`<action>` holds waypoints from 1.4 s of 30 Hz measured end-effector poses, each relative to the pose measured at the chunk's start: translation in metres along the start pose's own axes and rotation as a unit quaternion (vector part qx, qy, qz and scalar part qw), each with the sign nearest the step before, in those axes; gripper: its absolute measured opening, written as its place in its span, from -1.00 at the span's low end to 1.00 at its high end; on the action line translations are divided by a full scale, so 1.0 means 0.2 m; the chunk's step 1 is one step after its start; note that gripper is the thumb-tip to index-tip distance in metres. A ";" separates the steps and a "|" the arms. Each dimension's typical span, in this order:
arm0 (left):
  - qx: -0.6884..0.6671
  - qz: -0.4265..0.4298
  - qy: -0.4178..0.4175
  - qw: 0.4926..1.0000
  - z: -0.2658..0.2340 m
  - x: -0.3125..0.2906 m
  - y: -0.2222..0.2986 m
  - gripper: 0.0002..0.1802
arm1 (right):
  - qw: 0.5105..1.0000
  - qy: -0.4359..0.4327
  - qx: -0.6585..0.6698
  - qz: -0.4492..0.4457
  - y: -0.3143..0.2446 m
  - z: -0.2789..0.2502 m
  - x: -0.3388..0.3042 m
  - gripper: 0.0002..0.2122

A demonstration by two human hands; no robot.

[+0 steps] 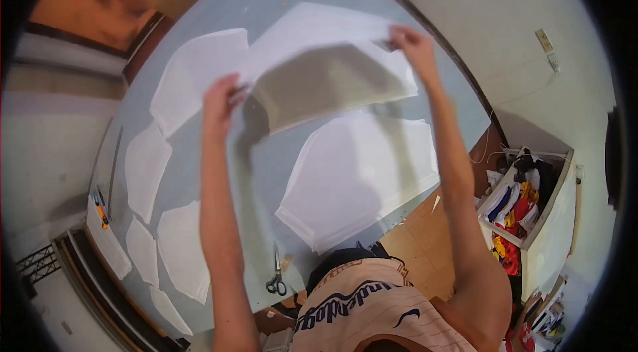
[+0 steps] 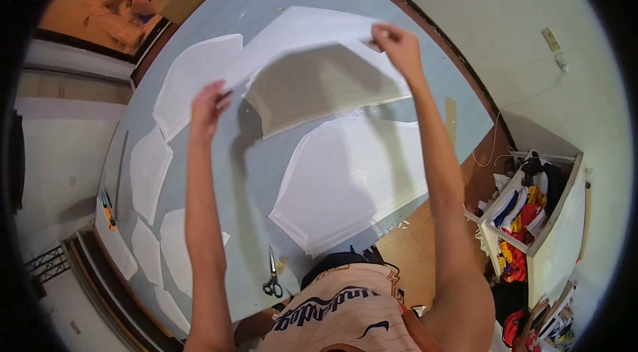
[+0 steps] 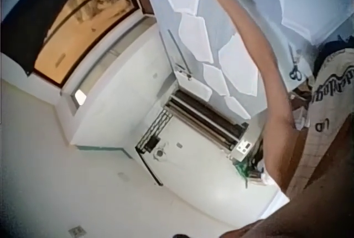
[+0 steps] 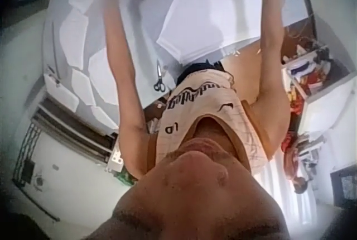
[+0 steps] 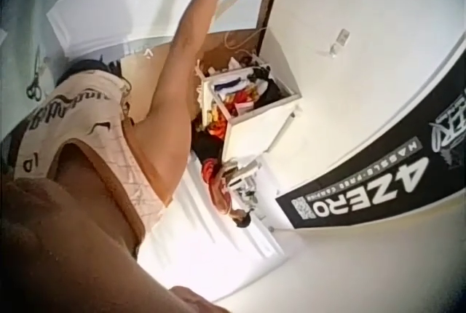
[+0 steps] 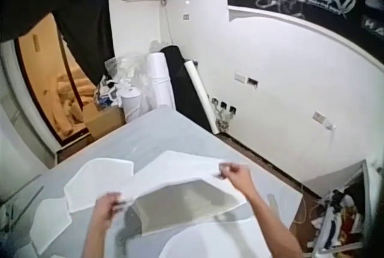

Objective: Organizing and matching printed transfers with apparel fabric panels on a workspace table.

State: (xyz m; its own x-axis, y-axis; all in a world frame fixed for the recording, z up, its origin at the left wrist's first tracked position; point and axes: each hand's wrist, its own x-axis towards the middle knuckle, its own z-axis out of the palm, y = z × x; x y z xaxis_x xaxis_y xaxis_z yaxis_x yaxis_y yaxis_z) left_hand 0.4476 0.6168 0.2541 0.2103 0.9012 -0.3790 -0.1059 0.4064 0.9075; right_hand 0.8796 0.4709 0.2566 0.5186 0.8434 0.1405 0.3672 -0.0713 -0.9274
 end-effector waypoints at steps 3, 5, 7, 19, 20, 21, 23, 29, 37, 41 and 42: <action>0.133 -0.014 -0.011 0.991 -0.15 0.08 -0.48 -0.74 | 0.996 0.061 -0.056 0.032 0.32 0.08 -0.27 -0.74; 0.174 0.006 0.001 0.985 -0.16 0.11 -0.74 -0.76 | 0.994 0.091 0.016 0.059 0.58 0.17 -0.38 -0.72; 0.191 0.018 0.023 0.981 -0.11 0.14 -0.95 -0.76 | 0.985 0.118 0.092 0.091 0.79 0.19 -0.43 -0.72; 0.322 0.034 0.095 0.941 -0.09 0.25 -1.27 -0.58 | 0.977 0.059 -0.118 0.168 1.13 0.04 -0.43 -0.56; 0.330 0.051 0.092 0.938 -0.05 0.21 -1.28 -0.50 | 0.977 0.064 -0.122 0.165 1.15 -0.01 -0.44 -0.56; 0.332 0.069 0.085 0.937 0.02 0.18 -1.30 -0.42 | 0.974 0.062 -0.184 0.118 1.20 -0.10 -0.45 -0.52; 0.370 0.079 0.076 0.922 0.02 0.11 -1.25 -0.35 | 0.969 0.031 -0.236 0.065 1.23 -0.13 -0.46 -0.47; 0.369 0.102 0.156 0.911 -0.36 -0.53 -1.20 -0.36 | 0.965 -0.065 -0.231 0.104 0.98 0.32 -0.69 -0.48; 0.093 0.080 0.328 0.937 -1.09 -1.86 -1.67 -0.58 | 0.940 -0.310 -0.144 -0.018 0.32 1.27 -1.85 -0.77; 0.178 0.065 0.482 0.855 -1.96 -2.54 -2.01 -0.50 | 0.936 -0.351 -0.033 -0.001 -0.17 1.87 -2.61 -0.75; 0.189 -0.024 0.502 0.844 -2.07 -2.65 -1.96 -0.47 | 0.914 -0.401 -0.059 0.022 -0.31 1.94 -2.69 -0.72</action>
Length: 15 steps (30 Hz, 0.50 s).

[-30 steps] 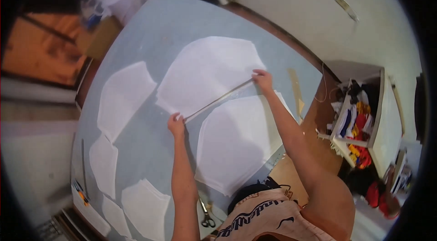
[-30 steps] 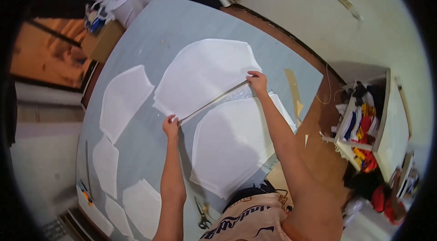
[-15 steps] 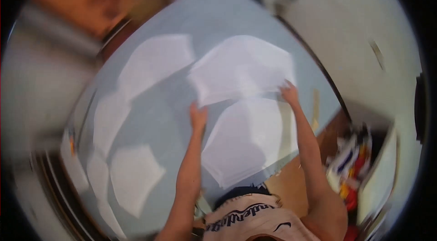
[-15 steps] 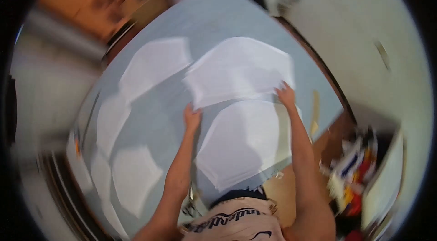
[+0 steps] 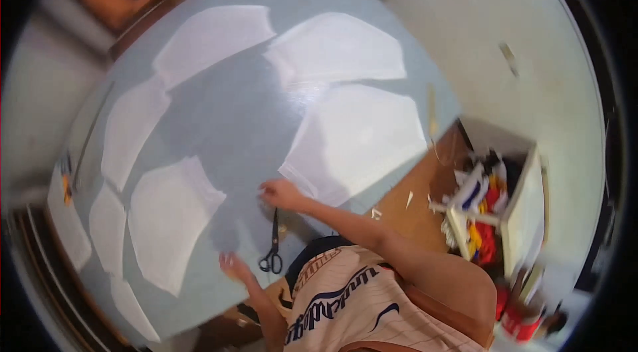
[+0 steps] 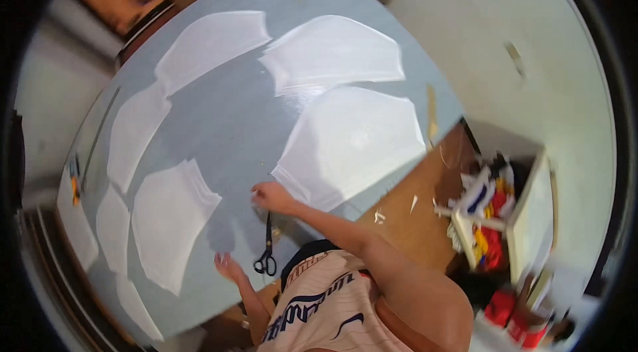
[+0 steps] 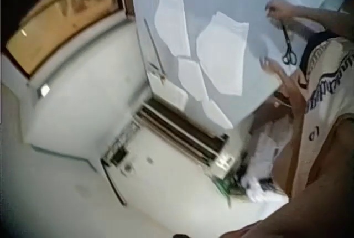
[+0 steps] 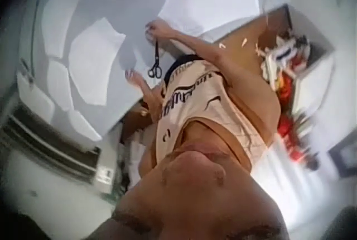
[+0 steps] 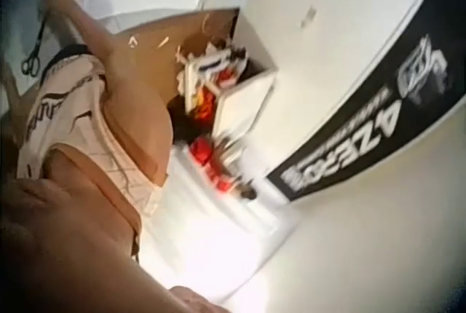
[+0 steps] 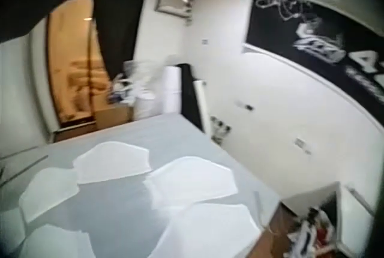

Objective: Organizing and matching printed transfers with apparel fabric panels on a workspace table.

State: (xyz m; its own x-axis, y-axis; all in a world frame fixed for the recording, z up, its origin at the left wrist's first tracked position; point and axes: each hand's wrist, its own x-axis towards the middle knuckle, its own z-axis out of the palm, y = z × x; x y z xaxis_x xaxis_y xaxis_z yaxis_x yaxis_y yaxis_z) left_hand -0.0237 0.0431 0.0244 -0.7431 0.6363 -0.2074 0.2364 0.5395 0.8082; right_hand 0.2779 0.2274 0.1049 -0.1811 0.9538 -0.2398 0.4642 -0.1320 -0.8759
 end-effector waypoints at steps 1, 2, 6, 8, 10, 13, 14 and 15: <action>0.090 0.067 0.048 0.993 -0.12 0.11 -0.06 -0.48 | 0.999 0.026 -0.014 -0.018 -0.08 0.13 -0.01 -0.71; 0.139 0.051 0.039 0.988 -0.18 0.24 -0.07 -0.49 | 0.997 0.052 -0.035 -0.034 -0.10 0.22 0.02 -0.71; 0.032 0.043 0.099 0.994 -0.91 0.76 -0.56 -0.53 | 0.985 0.156 -0.072 0.001 -0.20 0.83 -0.02 -0.68; 0.019 0.121 0.032 0.992 -1.16 1.19 -0.73 -0.53 | 0.977 0.172 -0.113 0.046 -0.20 0.97 0.16 -0.68; 0.115 0.157 0.121 0.973 -1.21 1.31 -0.87 -0.48 | 0.960 0.220 -0.171 0.017 -0.18 1.01 0.28 -0.76; 0.085 0.054 0.149 0.984 -1.19 1.48 -0.86 -0.40 | 0.950 0.302 -0.078 0.017 -0.06 1.03 0.41 -0.69; 0.087 0.044 0.129 0.987 -1.20 1.46 -0.81 -0.41 | 0.952 0.300 -0.037 0.057 -0.04 1.07 0.38 -0.64; 0.091 0.046 0.127 0.987 -1.31 1.56 -0.84 -0.44 | 0.947 0.299 -0.103 0.059 -0.08 1.13 0.42 -0.59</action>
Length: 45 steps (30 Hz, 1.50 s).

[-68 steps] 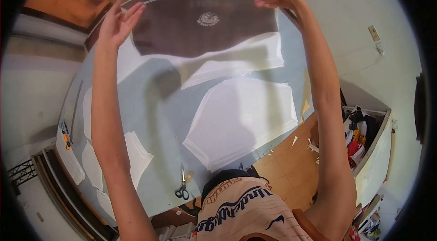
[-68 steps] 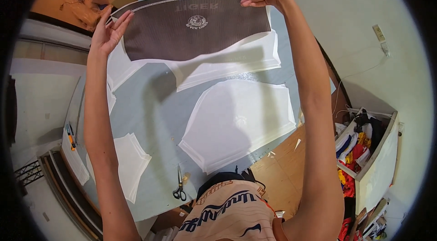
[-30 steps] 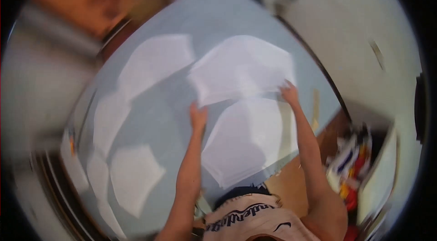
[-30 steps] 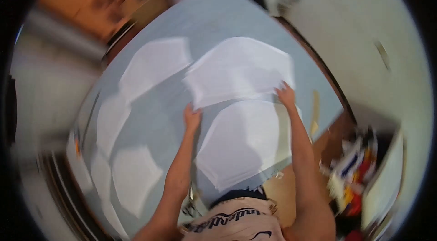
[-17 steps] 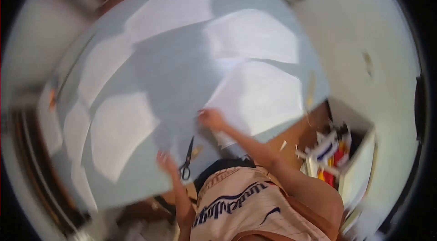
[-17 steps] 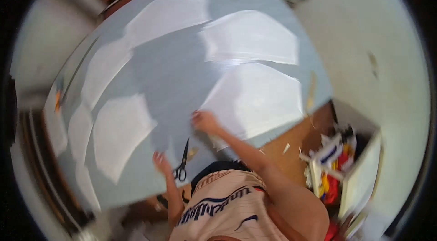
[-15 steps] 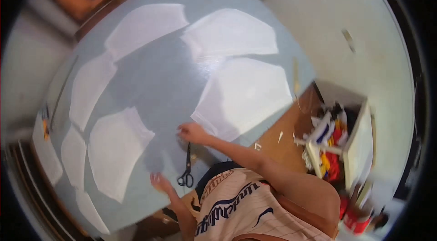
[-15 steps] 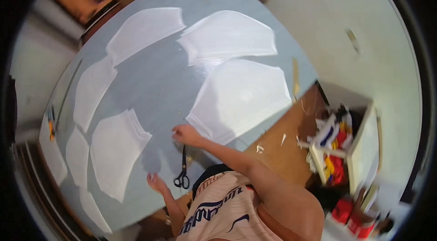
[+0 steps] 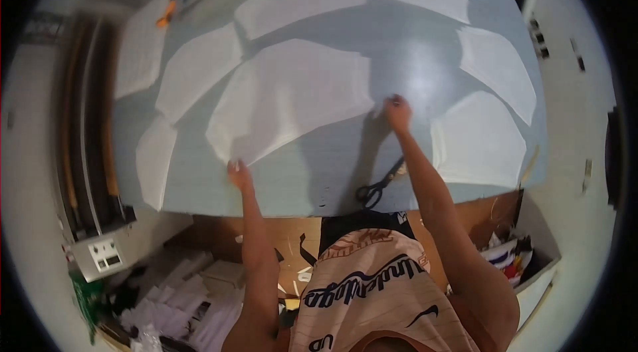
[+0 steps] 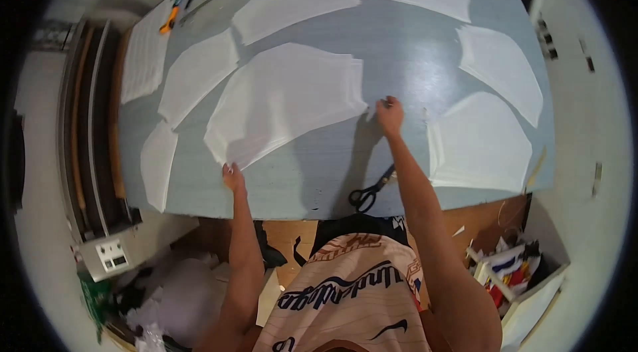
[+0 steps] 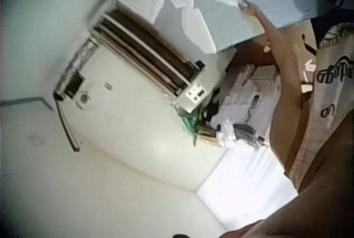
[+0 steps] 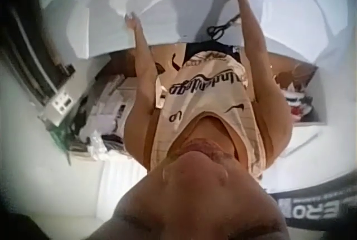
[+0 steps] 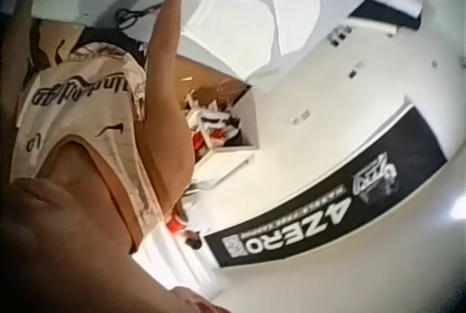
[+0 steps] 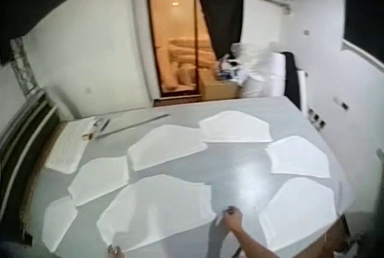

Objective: Organizing and matching printed transfers with apparel fabric panels on a workspace table.

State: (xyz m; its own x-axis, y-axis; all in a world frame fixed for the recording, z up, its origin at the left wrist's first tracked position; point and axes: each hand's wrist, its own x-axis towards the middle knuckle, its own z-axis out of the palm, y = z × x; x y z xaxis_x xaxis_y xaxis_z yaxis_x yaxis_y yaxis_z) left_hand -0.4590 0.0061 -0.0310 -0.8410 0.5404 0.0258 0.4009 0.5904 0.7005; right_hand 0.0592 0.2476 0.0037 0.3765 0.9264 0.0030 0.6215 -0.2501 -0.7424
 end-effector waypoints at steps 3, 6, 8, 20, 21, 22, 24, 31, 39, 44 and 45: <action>0.001 -0.013 0.032 0.999 -0.04 -0.06 -0.03 -0.49 | 0.995 -0.097 0.011 0.006 -0.18 -0.01 0.02 -0.59; 0.021 0.002 0.011 1.000 0.00 -0.01 0.06 -0.53 | 0.988 -0.147 0.017 -0.032 -0.26 0.03 -0.03 -0.61; 0.019 -0.013 0.006 1.000 0.02 0.06 0.10 -0.52 | 0.981 -0.175 0.046 -0.072 -0.30 0.10 -0.08 -0.62; 0.018 -0.005 -0.038 0.999 0.05 0.13 0.23 -0.49 | 0.973 -0.221 0.019 0.061 -0.40 0.27 -0.08 -0.54; 0.029 0.012 -0.028 0.999 0.04 0.14 0.21 -0.45 | 0.972 -0.226 0.022 0.060 -0.44 0.29 -0.10 -0.54; 0.032 0.012 -0.024 0.999 0.02 0.15 0.19 -0.45 | 0.968 -0.234 0.055 0.077 -0.48 0.29 -0.12 -0.57; 0.049 -0.008 -0.054 0.997 0.06 0.11 0.23 -0.42 | 0.965 -0.232 0.078 0.098 -0.49 0.25 -0.13 -0.59; -0.039 -0.002 0.051 0.998 0.03 -0.12 0.33 -0.40 | 0.936 -0.279 0.189 0.101 -0.71 0.06 -0.15 -0.77; -0.445 -0.475 -0.004 0.759 0.19 -0.66 1.18 -0.11 | 0.891 -0.277 0.316 0.174 -0.86 -0.68 0.13 -0.67; -0.592 -0.424 -0.111 0.676 0.55 -0.79 1.50 -0.36 | 0.910 -0.244 0.305 0.139 -0.76 -1.29 0.46 -0.71; -0.582 -0.368 -0.108 0.717 0.65 -0.85 1.59 -0.45 | 0.920 -0.221 0.299 0.127 -0.68 -1.44 0.53 -0.71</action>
State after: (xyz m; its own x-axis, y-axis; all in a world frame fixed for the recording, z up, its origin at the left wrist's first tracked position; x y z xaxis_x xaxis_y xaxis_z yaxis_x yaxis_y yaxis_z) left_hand -0.1408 0.1805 0.0952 -0.5425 0.4935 -0.6799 -0.8038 -0.0698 0.5907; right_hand 0.2127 0.2979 0.2985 0.0599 0.9163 -0.3959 0.0124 -0.3973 -0.9176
